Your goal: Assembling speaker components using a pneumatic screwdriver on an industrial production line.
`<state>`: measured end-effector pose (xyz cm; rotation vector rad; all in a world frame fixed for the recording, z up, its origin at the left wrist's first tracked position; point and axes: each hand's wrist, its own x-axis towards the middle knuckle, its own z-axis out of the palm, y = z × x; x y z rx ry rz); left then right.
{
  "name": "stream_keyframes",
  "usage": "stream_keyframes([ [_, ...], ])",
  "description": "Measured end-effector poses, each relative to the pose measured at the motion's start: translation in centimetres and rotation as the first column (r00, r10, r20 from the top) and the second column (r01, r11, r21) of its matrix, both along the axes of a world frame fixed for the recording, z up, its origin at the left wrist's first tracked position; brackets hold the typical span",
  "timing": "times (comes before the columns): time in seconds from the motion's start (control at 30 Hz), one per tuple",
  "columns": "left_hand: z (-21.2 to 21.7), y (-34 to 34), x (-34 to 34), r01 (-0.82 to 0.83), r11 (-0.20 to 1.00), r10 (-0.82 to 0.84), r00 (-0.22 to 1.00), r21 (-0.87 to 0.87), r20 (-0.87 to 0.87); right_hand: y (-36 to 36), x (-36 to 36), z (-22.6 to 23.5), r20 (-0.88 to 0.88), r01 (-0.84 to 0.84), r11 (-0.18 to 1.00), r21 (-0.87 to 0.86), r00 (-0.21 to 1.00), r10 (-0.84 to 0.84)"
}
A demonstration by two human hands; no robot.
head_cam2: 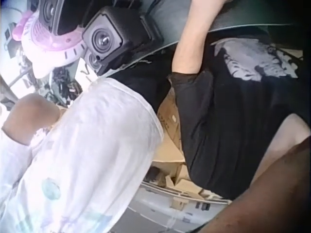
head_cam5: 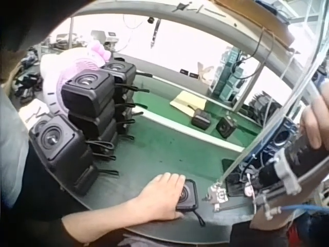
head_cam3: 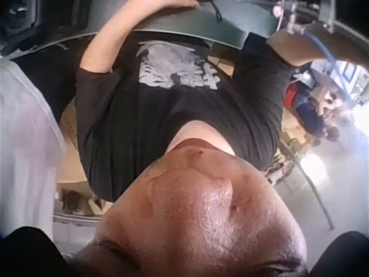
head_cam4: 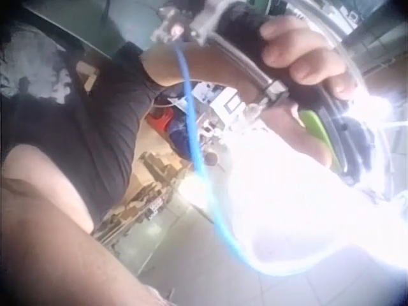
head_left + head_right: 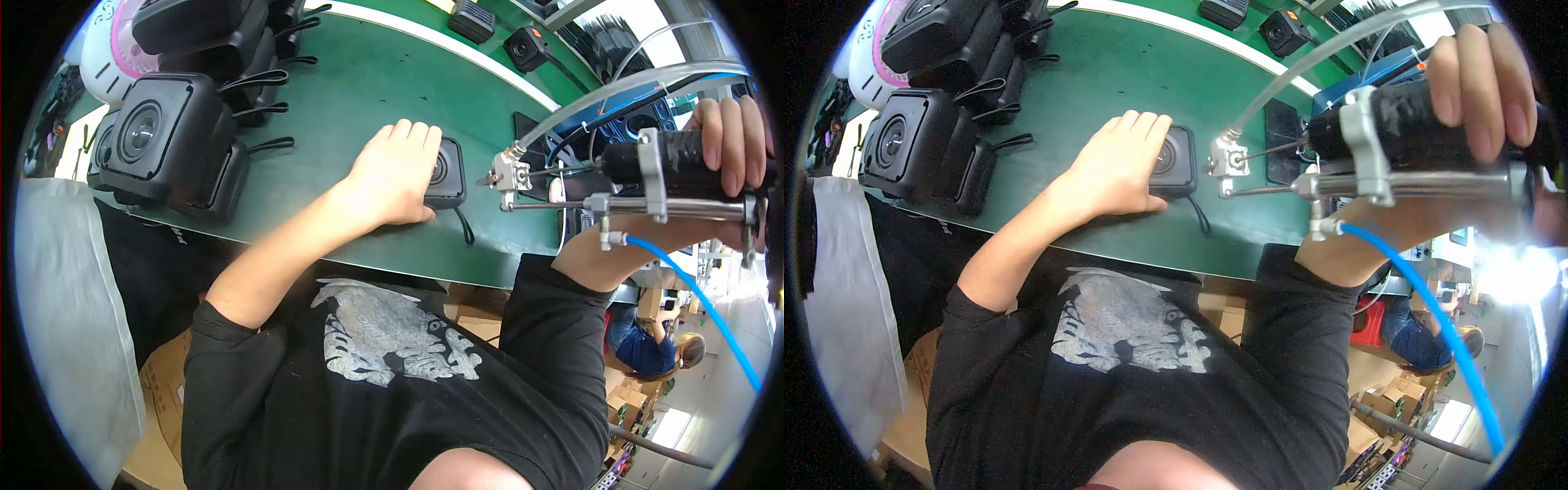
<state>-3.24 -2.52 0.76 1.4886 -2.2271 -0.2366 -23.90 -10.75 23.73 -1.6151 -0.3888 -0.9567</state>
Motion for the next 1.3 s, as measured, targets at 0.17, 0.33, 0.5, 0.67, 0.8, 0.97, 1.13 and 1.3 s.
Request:
stream_keyframes([
  [0.17,-0.1,0.1,-0.3,-0.022,0.999,0.023,1.000,-0.041,0.016,-0.8,-0.9,-0.8,-0.111,-0.130,0.991,-0.018,0.986,0.127],
  [0.33,0.1,0.1,-0.5,-0.021,1.000,0.021,1.000,-0.005,0.017,-2.0,0.1,-1.3,-0.225,-0.250,0.968,-0.034,0.945,0.236],
  [0.5,0.4,0.3,-0.4,-0.039,0.999,0.038,0.999,0.028,0.032,-1.2,0.4,-2.9,-0.265,-0.159,0.987,0.017,0.951,0.158],
  [0.67,0.9,0.2,-0.8,-0.046,0.999,0.046,0.998,0.014,0.032,0.7,1.1,-5.4,-0.251,-0.039,0.996,0.075,0.966,0.057],
  [0.8,0.4,0.1,-0.5,-0.038,0.999,0.038,0.999,-0.017,0.024,1.2,1.2,-5.8,-0.267,-0.034,0.999,-0.012,0.963,0.029],
  [0.97,-0.5,0.3,-1.4,0.011,1.000,-0.010,0.998,0.017,-0.057,-0.3,-0.1,-2.4,-0.253,-0.077,0.996,0.051,0.963,0.088],
  [1.13,-1.0,0.2,0.1,0.080,0.997,-0.070,0.922,0.011,-0.380,-2.5,1.2,0.8,-0.172,-0.118,0.993,0.025,0.978,0.120],
  [1.3,-1.6,0.4,2.3,0.156,0.960,-0.023,0.872,0.233,-0.490,-3.0,2.4,0.7,-0.134,-0.052,0.998,0.036,0.989,0.057],
])
